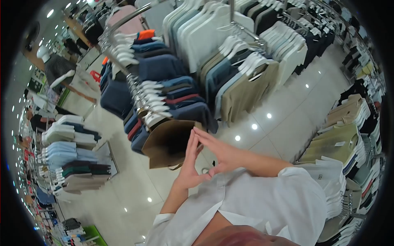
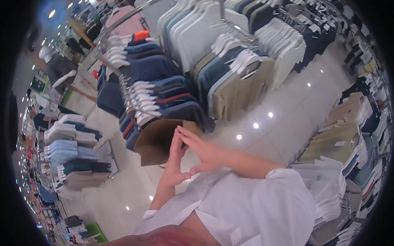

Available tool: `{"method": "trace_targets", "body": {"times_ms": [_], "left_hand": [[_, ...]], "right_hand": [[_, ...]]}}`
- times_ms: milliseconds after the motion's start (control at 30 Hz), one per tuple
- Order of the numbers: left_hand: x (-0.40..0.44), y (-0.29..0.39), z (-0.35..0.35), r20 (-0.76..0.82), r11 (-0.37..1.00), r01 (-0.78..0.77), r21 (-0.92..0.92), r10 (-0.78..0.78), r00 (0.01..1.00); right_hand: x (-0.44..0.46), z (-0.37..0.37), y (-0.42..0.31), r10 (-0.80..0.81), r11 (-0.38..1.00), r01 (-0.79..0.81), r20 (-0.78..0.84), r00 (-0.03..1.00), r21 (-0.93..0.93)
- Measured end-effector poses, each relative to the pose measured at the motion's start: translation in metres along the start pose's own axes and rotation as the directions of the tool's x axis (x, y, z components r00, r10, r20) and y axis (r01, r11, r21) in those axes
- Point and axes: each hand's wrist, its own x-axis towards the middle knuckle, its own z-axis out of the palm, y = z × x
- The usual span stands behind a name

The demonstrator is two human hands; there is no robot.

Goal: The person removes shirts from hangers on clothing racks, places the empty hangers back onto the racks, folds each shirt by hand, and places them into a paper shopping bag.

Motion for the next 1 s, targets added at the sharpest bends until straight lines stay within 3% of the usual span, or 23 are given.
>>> {"method": "trace_targets", "body": {"times_ms": [300,433,533,833,1000], "left_hand": [[0.102,-0.031,0.163,0.237,0.966,0.199,-0.164,-0.157,0.959],[0.147,-0.055,0.234,0.36,0.964,0.193,-0.183,-0.117,0.925],[0.182,-0.055,0.278,0.432,0.931,0.258,-0.257,-0.128,0.893],[0.303,-0.085,0.359,0.69,0.915,0.327,-0.234,-0.081,0.719],[0.38,-0.122,0.403,0.768,0.881,0.388,-0.271,-0.045,0.639]], "right_hand": [[-0.17,-0.117,0.013,0.183,0.983,-0.185,-0.151,0.971,0.003],[-0.242,-0.161,0.015,0.278,0.961,-0.271,-0.235,0.931,0.06],[-0.28,-0.191,0.007,0.358,0.933,-0.354,-0.303,0.883,0.07],[-0.351,-0.263,0.03,0.332,0.942,-0.295,-0.594,0.732,0.163],[-0.373,-0.317,0.056,0.426,0.88,-0.447,-0.688,0.587,0.163]]}}
